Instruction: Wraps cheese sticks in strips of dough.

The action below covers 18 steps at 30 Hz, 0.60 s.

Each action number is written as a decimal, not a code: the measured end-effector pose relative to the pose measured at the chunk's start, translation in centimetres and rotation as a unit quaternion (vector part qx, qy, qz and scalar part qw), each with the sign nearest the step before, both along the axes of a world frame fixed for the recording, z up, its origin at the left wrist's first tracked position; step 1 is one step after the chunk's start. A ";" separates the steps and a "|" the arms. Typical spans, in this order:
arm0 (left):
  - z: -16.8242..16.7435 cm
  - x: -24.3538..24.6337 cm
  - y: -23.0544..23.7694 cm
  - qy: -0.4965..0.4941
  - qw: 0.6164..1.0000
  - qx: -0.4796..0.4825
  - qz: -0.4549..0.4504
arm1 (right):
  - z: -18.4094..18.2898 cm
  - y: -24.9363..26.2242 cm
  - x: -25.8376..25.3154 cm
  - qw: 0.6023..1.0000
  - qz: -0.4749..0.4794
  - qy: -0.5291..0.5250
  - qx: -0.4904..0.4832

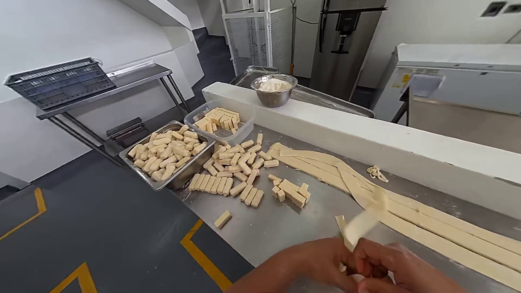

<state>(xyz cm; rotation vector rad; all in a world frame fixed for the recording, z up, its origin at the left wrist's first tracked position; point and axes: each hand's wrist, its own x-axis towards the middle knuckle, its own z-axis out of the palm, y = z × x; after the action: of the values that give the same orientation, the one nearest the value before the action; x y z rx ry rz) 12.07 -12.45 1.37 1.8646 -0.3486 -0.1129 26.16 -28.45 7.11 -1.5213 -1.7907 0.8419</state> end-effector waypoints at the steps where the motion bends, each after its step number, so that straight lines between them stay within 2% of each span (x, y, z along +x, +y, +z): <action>1: 0.7 -0.6 0.7 -0.032 0.999 -0.009 -0.015 | 0.4 0.2 0.5 1.000 0.018 0.013 0.001; 4: 2.6 -2.7 3.4 -0.134 0.985 -0.108 -0.005 | -0.9 0.8 3.3 0.989 0.128 0.046 -0.051; 7: 4.6 -5.1 6.4 -0.179 0.962 -0.202 0.049 | -4.6 1.4 6.1 0.975 0.197 0.043 -0.098; 11: 8.1 -8.7 8.9 -0.253 0.918 -0.291 0.094 | -6.2 3.0 8.7 0.952 0.108 -0.117 -0.261; 14: 10.6 -11.5 9.9 -0.288 0.888 -0.337 0.121 | -7.0 5.0 11.3 0.938 0.049 -0.211 -0.270; 16: 11.8 -13.0 10.6 -0.304 0.883 -0.318 0.167 | -4.7 5.7 13.7 0.945 -0.007 -0.216 -0.247; 18: 12.3 -14.3 11.8 -0.302 0.897 -0.250 0.205 | 0.7 4.6 15.7 0.956 -0.052 -0.189 -0.217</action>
<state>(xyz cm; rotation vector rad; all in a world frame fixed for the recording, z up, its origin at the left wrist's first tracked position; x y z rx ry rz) -2.19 -0.69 13.70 1.3785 -0.3526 0.7938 41.85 -23.82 7.85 -2.1628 -1.8429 0.9887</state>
